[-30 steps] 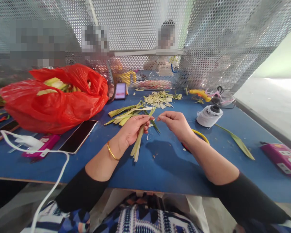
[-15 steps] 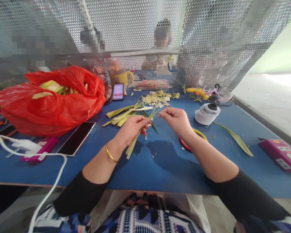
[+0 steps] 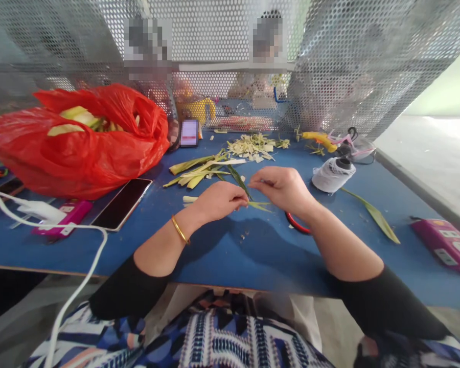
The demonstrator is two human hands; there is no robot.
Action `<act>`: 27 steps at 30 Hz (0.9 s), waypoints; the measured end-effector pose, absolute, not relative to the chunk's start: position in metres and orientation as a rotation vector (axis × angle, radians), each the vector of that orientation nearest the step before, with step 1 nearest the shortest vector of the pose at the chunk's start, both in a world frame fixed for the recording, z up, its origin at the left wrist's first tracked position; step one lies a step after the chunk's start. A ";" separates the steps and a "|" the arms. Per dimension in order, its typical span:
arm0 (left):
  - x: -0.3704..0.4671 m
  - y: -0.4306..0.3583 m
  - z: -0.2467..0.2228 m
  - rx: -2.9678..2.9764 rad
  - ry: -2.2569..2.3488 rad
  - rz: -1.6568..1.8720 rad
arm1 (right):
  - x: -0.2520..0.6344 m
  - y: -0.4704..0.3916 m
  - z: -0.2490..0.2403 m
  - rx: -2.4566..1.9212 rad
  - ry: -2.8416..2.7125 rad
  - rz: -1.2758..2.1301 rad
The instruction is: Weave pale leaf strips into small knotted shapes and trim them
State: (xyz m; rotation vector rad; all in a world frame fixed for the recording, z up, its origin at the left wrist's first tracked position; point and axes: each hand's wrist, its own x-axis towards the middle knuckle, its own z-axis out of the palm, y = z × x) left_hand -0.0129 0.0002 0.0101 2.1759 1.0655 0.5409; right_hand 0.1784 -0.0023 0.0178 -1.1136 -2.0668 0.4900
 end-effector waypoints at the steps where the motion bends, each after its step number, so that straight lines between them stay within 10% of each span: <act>1: -0.014 0.000 0.011 2.135 0.982 0.510 | 0.180 0.001 0.018 -1.129 -2.008 0.624; 7: -0.016 0.003 0.011 1.810 1.008 0.887 | 0.183 0.015 0.011 -1.262 -1.638 1.090; 13: -0.016 0.008 0.010 1.745 1.291 1.150 | 0.158 -0.006 -0.001 -1.210 -1.910 0.624; 21: -0.015 0.008 0.001 2.127 1.391 1.001 | 0.157 -0.021 0.000 -1.053 -2.248 0.023; 27: -0.015 0.002 0.007 2.259 0.910 0.722 | 0.174 -0.003 0.012 -1.173 -2.036 0.524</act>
